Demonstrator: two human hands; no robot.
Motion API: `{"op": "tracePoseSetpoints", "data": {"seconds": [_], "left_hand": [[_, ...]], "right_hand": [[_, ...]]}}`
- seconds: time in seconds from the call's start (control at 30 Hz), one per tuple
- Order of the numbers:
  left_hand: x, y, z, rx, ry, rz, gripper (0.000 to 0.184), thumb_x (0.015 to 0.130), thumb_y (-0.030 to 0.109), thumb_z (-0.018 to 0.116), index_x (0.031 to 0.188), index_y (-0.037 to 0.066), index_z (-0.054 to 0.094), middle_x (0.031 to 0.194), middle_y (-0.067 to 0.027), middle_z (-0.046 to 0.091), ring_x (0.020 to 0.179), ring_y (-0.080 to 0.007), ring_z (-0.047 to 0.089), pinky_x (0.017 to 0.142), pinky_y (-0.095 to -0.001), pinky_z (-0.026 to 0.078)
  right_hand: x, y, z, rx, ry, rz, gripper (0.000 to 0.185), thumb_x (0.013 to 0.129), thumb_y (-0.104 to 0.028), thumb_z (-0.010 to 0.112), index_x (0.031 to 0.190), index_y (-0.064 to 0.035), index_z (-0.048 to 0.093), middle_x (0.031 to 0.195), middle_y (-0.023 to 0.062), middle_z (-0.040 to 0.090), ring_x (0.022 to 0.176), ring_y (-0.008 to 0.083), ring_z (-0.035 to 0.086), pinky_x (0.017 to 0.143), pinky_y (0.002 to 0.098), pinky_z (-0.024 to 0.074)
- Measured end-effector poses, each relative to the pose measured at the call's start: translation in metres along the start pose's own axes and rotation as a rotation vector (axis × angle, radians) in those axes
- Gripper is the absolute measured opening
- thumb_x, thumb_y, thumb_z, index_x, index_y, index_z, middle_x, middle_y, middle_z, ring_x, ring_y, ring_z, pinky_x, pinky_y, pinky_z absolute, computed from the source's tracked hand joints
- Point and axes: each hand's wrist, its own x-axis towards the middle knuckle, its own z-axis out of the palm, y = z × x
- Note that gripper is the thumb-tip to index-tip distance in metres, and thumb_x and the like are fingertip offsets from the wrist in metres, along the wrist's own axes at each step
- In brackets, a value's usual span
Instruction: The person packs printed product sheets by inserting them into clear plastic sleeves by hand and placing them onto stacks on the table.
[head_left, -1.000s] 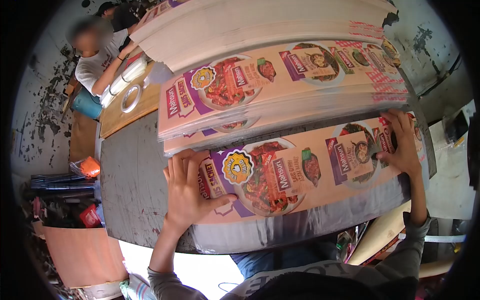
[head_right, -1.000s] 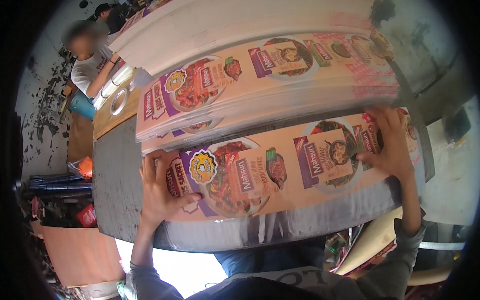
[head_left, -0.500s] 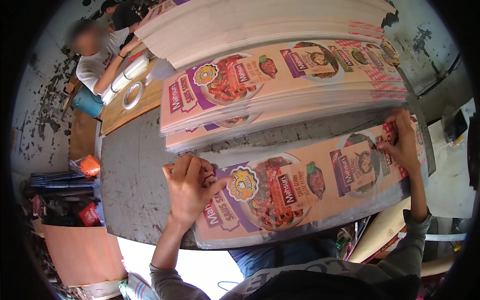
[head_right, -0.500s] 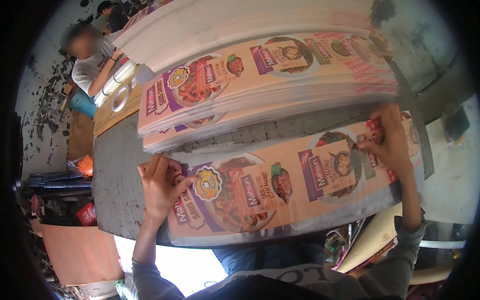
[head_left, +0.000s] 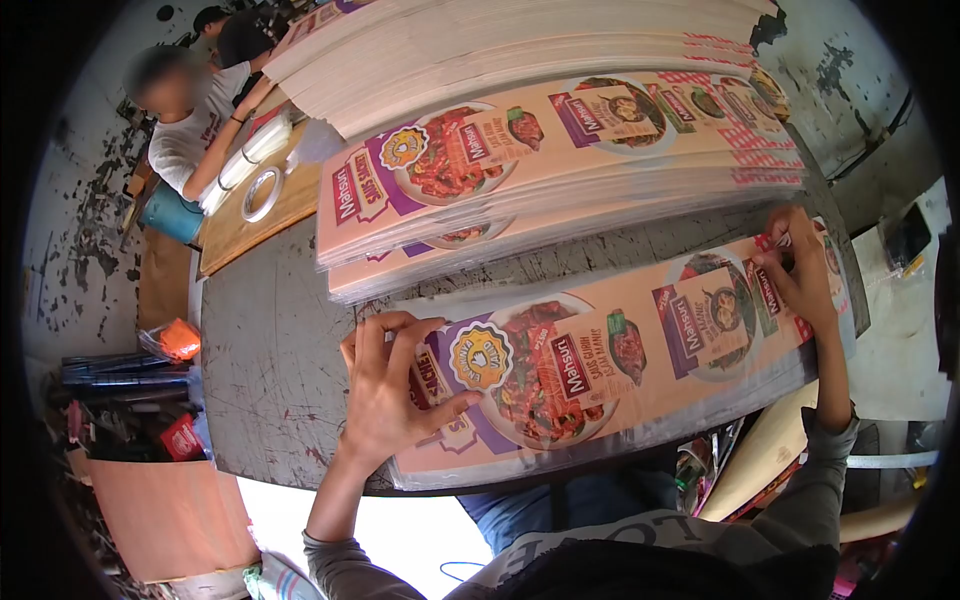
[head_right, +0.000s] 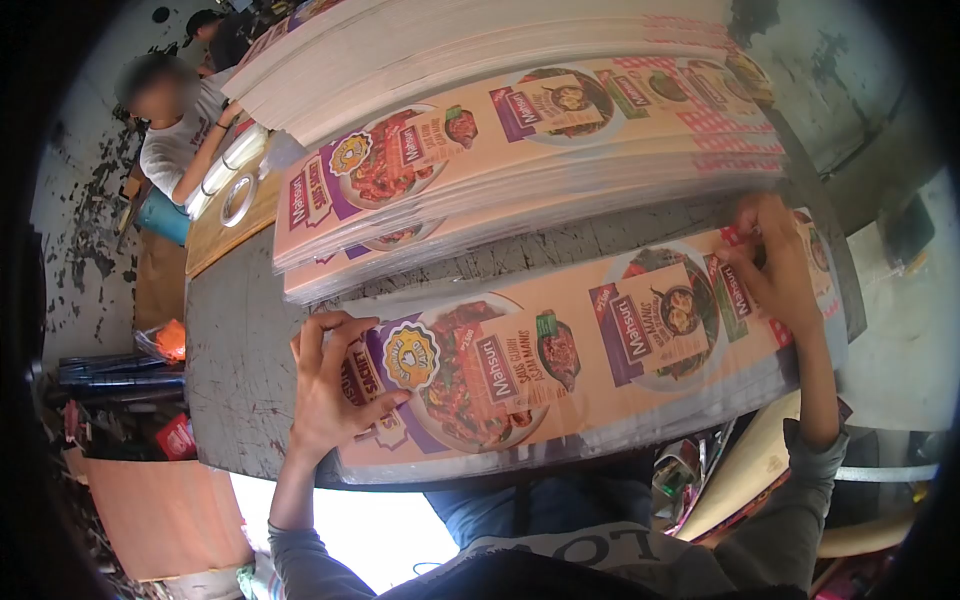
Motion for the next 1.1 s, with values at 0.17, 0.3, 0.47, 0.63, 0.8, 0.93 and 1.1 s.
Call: {"op": "tracePoseSetpoints", "data": {"seconds": [0.17,0.3,0.47,0.63,0.8,0.93,1.1], "left_hand": [[0.0,-0.004,0.004,-0.012,0.029,0.002,0.052,0.058,0.028,0.078,0.099,0.006,0.053,0.095,-0.0101,0.049,0.092,-0.0239,0.047,0.081,-0.0378,0.028],[0.004,-0.005,0.008,-0.024,0.1,0.016,0.034,0.066,0.014,0.071,0.091,0.006,0.05,0.088,-0.0067,0.052,0.082,-0.0219,0.049,0.076,-0.0364,0.029],[0.008,-0.002,0.009,0.047,0.151,0.036,0.026,0.069,0.006,0.066,0.086,0.006,0.047,0.083,-0.0055,0.052,0.075,-0.0217,0.048,0.072,-0.0353,0.029],[0.007,-0.002,0.009,0.003,0.16,0.05,0.022,0.07,0.001,0.064,0.082,0.005,0.046,0.079,-0.0053,0.052,0.071,-0.0212,0.049,0.07,-0.0331,0.031],[0.004,-0.005,0.013,-0.1,0.155,-0.017,0.016,0.073,-0.002,0.061,0.08,0.003,0.047,0.078,-0.0075,0.053,0.069,-0.0222,0.049,0.067,-0.0338,0.035],[0.005,-0.007,0.015,-0.218,0.173,-0.08,0.018,0.069,0.001,0.066,0.076,0.004,0.049,0.073,-0.0061,0.052,0.063,-0.0209,0.05,0.065,-0.0334,0.034],[0.008,-0.019,0.001,-0.003,0.074,-0.083,0.028,0.063,0.016,0.074,0.073,0.006,0.05,0.066,-0.0032,0.051,0.059,-0.0168,0.048,0.065,-0.0291,0.031]], "right_hand": [[0.003,-0.009,-0.001,0.015,-0.015,-0.021,0.025,0.069,-0.002,0.061,0.083,-0.0018,0.041,0.084,0.01,0.043,0.075,0.0246,0.043,0.067,0.0306,0.0379],[0.003,-0.008,-0.001,-0.006,-0.02,-0.045,0.023,0.07,-0.002,0.06,0.081,-0.0014,0.04,0.082,0.0109,0.042,0.074,0.026,0.042,0.067,0.031,0.0372],[0.004,-0.007,-0.001,-0.061,-0.024,-0.075,0.019,0.073,-0.005,0.057,0.081,-0.0008,0.04,0.08,0.0114,0.041,0.073,0.0292,0.04,0.068,0.0336,0.033],[0.001,-0.003,0.0,-0.083,-0.012,-0.065,0.017,0.075,-0.007,0.056,0.081,-0.0012,0.041,0.078,0.0117,0.041,0.072,0.0306,0.04,0.068,0.0345,0.0321],[0.0,0.001,0.0,-0.124,-0.01,-0.06,0.017,0.075,-0.008,0.057,0.082,-0.0014,0.043,0.077,0.0127,0.042,0.072,0.0318,0.041,0.067,0.0358,0.0326],[-0.003,0.01,-0.001,-0.166,-0.016,-0.069,0.018,0.075,-0.01,0.059,0.083,-0.0018,0.045,0.079,0.0128,0.045,0.072,0.0303,0.044,0.065,0.036,0.036],[-0.008,0.004,-0.01,0.122,-0.091,0.285,0.019,0.077,-0.011,0.06,0.089,-0.0006,0.048,0.084,0.0084,0.05,0.078,0.0202,0.053,0.065,0.0316,0.0427]]}}
